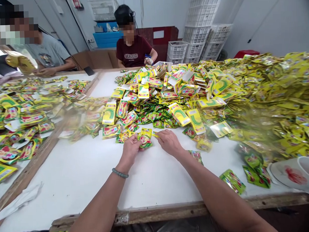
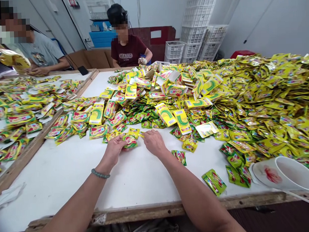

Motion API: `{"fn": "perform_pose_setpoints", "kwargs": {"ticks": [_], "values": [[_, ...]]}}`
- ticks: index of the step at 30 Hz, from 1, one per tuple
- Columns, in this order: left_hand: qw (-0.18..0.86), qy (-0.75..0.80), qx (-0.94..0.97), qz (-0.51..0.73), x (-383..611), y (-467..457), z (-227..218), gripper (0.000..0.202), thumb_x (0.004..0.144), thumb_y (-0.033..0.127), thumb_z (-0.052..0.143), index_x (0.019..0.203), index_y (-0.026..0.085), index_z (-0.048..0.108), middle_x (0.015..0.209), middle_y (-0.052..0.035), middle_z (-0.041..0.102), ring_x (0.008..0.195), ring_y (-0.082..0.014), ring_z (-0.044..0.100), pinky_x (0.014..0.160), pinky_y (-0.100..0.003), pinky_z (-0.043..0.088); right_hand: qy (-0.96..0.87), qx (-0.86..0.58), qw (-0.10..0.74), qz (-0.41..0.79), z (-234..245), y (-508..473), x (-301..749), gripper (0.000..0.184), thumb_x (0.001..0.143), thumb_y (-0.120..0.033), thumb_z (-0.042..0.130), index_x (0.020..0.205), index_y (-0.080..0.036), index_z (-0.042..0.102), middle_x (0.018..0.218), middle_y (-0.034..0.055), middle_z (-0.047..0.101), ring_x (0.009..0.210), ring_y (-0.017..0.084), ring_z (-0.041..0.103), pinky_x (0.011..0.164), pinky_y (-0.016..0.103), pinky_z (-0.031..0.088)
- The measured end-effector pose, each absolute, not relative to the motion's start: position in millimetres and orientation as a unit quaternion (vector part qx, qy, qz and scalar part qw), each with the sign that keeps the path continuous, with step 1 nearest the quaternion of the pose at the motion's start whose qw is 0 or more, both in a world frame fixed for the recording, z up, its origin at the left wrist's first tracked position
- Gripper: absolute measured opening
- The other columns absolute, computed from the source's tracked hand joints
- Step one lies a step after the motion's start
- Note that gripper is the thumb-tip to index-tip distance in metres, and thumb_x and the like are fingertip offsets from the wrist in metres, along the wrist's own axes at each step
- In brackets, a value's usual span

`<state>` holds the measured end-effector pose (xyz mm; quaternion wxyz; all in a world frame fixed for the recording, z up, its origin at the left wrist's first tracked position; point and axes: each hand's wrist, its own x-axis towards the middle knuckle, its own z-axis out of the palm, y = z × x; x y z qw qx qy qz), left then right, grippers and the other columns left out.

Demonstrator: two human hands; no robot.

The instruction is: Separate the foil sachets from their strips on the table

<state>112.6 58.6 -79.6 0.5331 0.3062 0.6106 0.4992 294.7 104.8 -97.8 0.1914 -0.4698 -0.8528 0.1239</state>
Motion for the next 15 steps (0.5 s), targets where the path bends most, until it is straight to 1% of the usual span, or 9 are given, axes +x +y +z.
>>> {"fn": "perform_pose_setpoints", "kwargs": {"ticks": [3, 5, 7, 9, 12, 15], "values": [[0.543, 0.602, 0.298, 0.503, 111.7, 59.1, -77.9, 0.035, 0.055, 0.031, 0.080, 0.069, 0.018, 0.051, 0.055, 0.0036, 0.062, 0.053, -0.0135, 0.060, 0.046, -0.022, 0.048, -0.824, -0.459, 0.309, 0.122, -90.7, 95.1, 292.5, 0.027, 0.096, -0.019, 0.044, 0.107, -0.018, 0.068, 0.103, 0.0097, 0.071, 0.097, 0.021, 0.061, 0.088, 0.033, 0.047], [0.573, 0.584, 0.283, 0.500, 112.2, 58.3, -75.0, 0.036, 0.057, 0.034, 0.081, 0.069, 0.017, 0.052, 0.060, 0.0012, 0.064, 0.053, -0.0129, 0.060, 0.046, -0.022, 0.048, -0.829, -0.412, 0.359, 0.120, -85.9, 87.1, 288.9, 0.029, 0.097, -0.019, 0.041, 0.109, -0.021, 0.068, 0.107, 0.0088, 0.070, 0.100, 0.020, 0.060, 0.090, 0.034, 0.047], [0.606, 0.552, 0.271, 0.505, 112.3, 56.8, -71.6, 0.036, 0.061, 0.041, 0.080, 0.073, 0.016, 0.056, 0.065, 0.0000, 0.065, 0.053, -0.0117, 0.060, 0.048, -0.023, 0.050, -0.856, -0.348, 0.363, 0.124, -83.3, 79.7, 284.4, 0.031, 0.097, -0.019, 0.040, 0.109, -0.022, 0.068, 0.110, 0.0090, 0.069, 0.103, 0.020, 0.060, 0.093, 0.035, 0.048], [0.616, 0.529, 0.280, 0.513, 111.3, 55.0, -68.7, 0.039, 0.062, 0.045, 0.080, 0.078, 0.015, 0.059, 0.067, -0.0001, 0.065, 0.055, -0.0107, 0.060, 0.050, -0.022, 0.050, -0.874, -0.305, 0.355, 0.130, -82.6, 74.3, 280.8, 0.032, 0.097, -0.017, 0.039, 0.108, -0.021, 0.069, 0.111, 0.0103, 0.069, 0.104, 0.020, 0.059, 0.095, 0.036, 0.049], [0.606, 0.525, 0.304, 0.514, 109.0, 53.2, -66.2, 0.045, 0.053, 0.038, 0.087, 0.082, 0.015, 0.060, 0.069, 0.0003, 0.066, 0.059, -0.0108, 0.060, 0.052, -0.021, 0.049, -0.874, -0.284, 0.356, 0.170, -80.7, 70.0, 281.0, 0.032, 0.094, -0.013, 0.040, 0.104, -0.022, 0.070, 0.112, 0.0101, 0.068, 0.106, 0.021, 0.059, 0.096, 0.039, 0.049], [0.604, 0.522, 0.299, 0.523, 108.4, 53.0, -64.6, 0.051, 0.048, 0.032, 0.089, 0.087, 0.016, 0.060, 0.065, 0.0022, 0.066, 0.059, -0.0115, 0.061, 0.054, -0.022, 0.048, -0.810, -0.323, 0.398, 0.283, -74.6, 68.6, 286.1, 0.029, 0.088, -0.014, 0.048, 0.105, -0.025, 0.069, 0.120, 0.0079, 0.065, 0.115, 0.021, 0.056, 0.099, 0.042, 0.047]]}}
